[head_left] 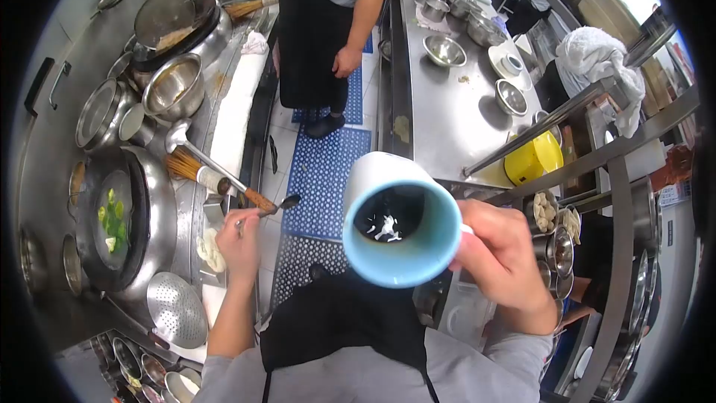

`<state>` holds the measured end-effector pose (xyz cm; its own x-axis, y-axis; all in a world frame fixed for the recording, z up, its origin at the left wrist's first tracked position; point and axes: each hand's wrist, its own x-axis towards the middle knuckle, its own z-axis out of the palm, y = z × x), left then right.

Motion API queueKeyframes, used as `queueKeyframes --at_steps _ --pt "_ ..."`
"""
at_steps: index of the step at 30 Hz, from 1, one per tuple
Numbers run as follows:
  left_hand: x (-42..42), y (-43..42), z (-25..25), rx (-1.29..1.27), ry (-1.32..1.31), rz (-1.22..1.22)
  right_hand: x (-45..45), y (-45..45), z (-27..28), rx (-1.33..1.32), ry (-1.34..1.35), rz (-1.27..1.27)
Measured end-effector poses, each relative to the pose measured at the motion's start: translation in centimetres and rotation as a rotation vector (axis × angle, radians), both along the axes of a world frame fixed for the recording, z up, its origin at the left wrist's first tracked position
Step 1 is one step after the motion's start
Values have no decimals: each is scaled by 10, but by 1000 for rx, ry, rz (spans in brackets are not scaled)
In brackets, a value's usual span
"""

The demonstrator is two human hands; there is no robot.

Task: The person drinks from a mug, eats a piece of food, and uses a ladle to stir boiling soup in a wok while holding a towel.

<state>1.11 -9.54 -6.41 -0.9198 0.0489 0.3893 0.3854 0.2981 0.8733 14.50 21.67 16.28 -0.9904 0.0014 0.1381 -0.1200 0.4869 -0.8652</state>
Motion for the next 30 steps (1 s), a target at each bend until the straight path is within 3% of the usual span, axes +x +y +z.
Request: queueKeyframes --at_steps 4,11,15,18,21,24,30 --pt "0 -5 -6 -31 -44 38 6 -6 46 172 252 109" --pt "1 -4 1 -59 83 -19 13 -18 86 275 425 127" --pt "-1 -6 -5 -32 167 -53 15 -16 92 286 452 149" --pt "5 3 8 17 -14 -12 21 -18 96 314 449 84" --pt "7 6 16 -1 -26 1 27 -19 97 410 471 30" --pt "5 7 13 -28 -6 -7 21 -9 116 348 466 306" --pt "6 12 13 -34 -7 -29 28 -9 114 376 539 240"
